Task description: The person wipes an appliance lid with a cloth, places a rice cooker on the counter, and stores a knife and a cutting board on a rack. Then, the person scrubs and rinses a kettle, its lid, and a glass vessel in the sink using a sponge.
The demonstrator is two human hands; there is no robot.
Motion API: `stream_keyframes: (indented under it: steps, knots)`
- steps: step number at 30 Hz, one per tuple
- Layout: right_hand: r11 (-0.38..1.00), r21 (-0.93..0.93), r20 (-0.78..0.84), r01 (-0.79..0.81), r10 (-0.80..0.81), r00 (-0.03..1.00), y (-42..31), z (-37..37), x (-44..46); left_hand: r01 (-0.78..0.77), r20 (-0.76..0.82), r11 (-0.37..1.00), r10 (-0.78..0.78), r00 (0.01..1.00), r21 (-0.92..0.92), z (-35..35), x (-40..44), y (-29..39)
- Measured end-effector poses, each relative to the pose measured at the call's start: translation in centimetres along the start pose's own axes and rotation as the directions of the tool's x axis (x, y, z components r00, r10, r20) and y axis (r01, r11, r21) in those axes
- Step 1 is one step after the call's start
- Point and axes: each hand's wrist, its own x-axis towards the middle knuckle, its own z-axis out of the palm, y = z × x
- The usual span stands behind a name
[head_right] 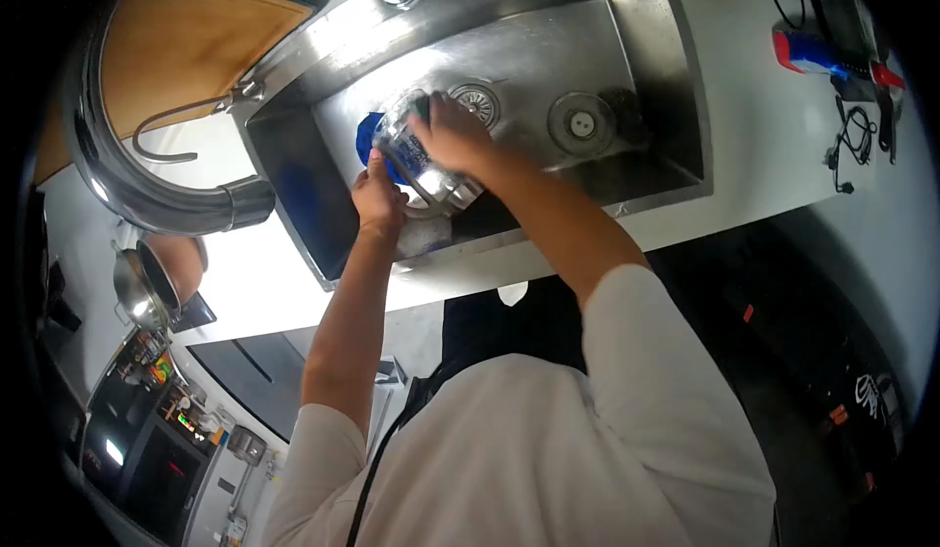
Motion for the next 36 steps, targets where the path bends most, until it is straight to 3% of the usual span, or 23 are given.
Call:
stream_keyframes:
  steps: [1,3,5,7,9,11,12,14,15,16,19,20,23,24,26,27,28,29,30,32,33,34,36]
  knots:
    - [0.976,-0.163,-0.141,0.148,-0.171,0.975,0.3,1.2,-2.9,0.004,0.010,1.000,-0.004,1.000,0.001,-0.2,-0.2,-0.1]
    - [0.889,-0.407,-0.167,0.208,-0.297,0.940,0.3,1.7,-6.7,-0.001,0.025,1.000,0.002,1.000,-0.010,-0.5,0.6,-0.4]
    - [0.993,-0.106,-0.183,0.047,-0.066,0.981,0.7,1.4,-3.1,-0.004,0.049,0.999,0.006,0.999,-0.041,-1.0,1.5,-1.1]
    - [0.978,0.110,0.273,-0.175,0.140,0.952,2.7,-0.2,2.5,0.011,0.003,0.999,-0.010,1.000,-0.032,-1.6,1.5,-1.2]
    - [0.986,0.158,0.046,-0.056,0.049,0.998,2.7,1.1,-0.2,-0.008,0.002,1.000,0.008,1.000,-0.002,-1.4,1.2,-0.9]
    - [0.906,-0.378,-0.388,0.191,-0.342,0.856,2.0,3.3,-5.6,-0.021,0.022,1.000,0.021,1.000,0.018,-2.4,1.9,-1.5]
    - [0.846,-0.488,-0.370,0.215,-0.423,0.827,2.1,3.3,-6.5,-0.019,0.010,1.000,0.019,1.000,0.002,-2.5,2.5,-1.9]
    - [0.999,0.031,-0.046,0.017,-0.016,0.999,2.7,1.8,-2.4,-0.012,0.003,1.000,0.012,1.000,-0.021,-2.5,2.6,-1.8]
    - [0.952,0.253,0.199,-0.174,0.124,0.972,3.6,1.1,0.3,-0.007,-0.006,1.000,0.007,1.000,-0.030,-2.7,2.4,-1.9]
    - [0.940,0.304,0.313,-0.152,0.052,0.948,4.0,0.2,2.0,0.007,-0.014,1.000,-0.007,1.000,-0.022,-2.8,2.5,-1.9]
    - [0.982,0.155,-0.017,0.111,-0.110,0.994,3.2,1.6,-2.9,-0.033,-0.012,0.999,0.034,0.999,0.035,-3.5,3.8,-2.6]
    - [0.915,-0.355,-0.454,0.189,-0.346,0.821,4.1,6.0,-5.2,-0.072,0.001,0.995,0.072,0.997,0.066,-3.9,4.5,-3.0]
    - [0.981,-0.135,-0.323,0.141,-0.178,0.929,2.0,4.0,-4.0,-0.095,-0.013,0.986,0.097,0.995,0.139,-4.0,4.8,-3.0]
    - [0.952,0.281,0.012,-0.122,0.123,0.992,2.5,2.6,-0.9,-0.086,-0.036,0.985,0.092,0.995,0.148,-4.2,5.1,-3.2]
    - [0.933,0.313,0.227,-0.180,0.110,0.968,3.2,2.3,1.4,-0.067,-0.074,0.983,0.081,0.994,0.174,-4.5,5.5,-3.5]
    - [0.956,0.275,0.131,-0.100,0.066,0.989,3.4,3.0,0.5,-0.075,-0.063,0.983,0.086,0.994,0.168,-4.4,6.1,-3.4]
    - [0.996,-0.048,-0.199,0.069,-0.077,0.977,2.5,4.6,-1.9,-0.073,-0.055,0.983,0.083,0.995,0.166,-4.7,6.1,-3.4]
    - [0.908,-0.401,-0.437,0.121,-0.306,0.846,1.5,6.3,-4.6,-0.068,-0.049,0.984,0.077,0.996,0.165,-5.0,6.2,-3.5]
    - [0.827,-0.535,-0.413,0.173,-0.435,0.800,-0.1,4.9,-6.4,-0.080,-0.047,0.978,0.091,0.995,0.192,-5.0,6.5,-3.7]
    - [0.999,-0.031,-0.112,0.023,-0.027,0.993,-0.7,2.7,-3.2,-0.080,-0.033,0.977,0.089,0.996,0.198,-5.5,6.4,-4.0]
    - [0.974,0.190,0.117,-0.127,0.106,0.987,0.0,1.7,-0.1,-0.092,-0.026,0.977,0.098,0.995,0.191,-5.2,6.6,-3.9]
    - [0.950,0.256,0.317,-0.180,0.093,0.944,2.7,2.5,3.4,-0.080,-0.091,0.975,0.101,0.991,0.208,-4.9,6.4,-4.0]
    - [0.996,0.060,-0.105,0.063,-0.057,0.993,2.1,3.8,1.1,-0.086,-0.102,0.980,0.106,0.989,0.181,-4.4,6.3,-3.7]
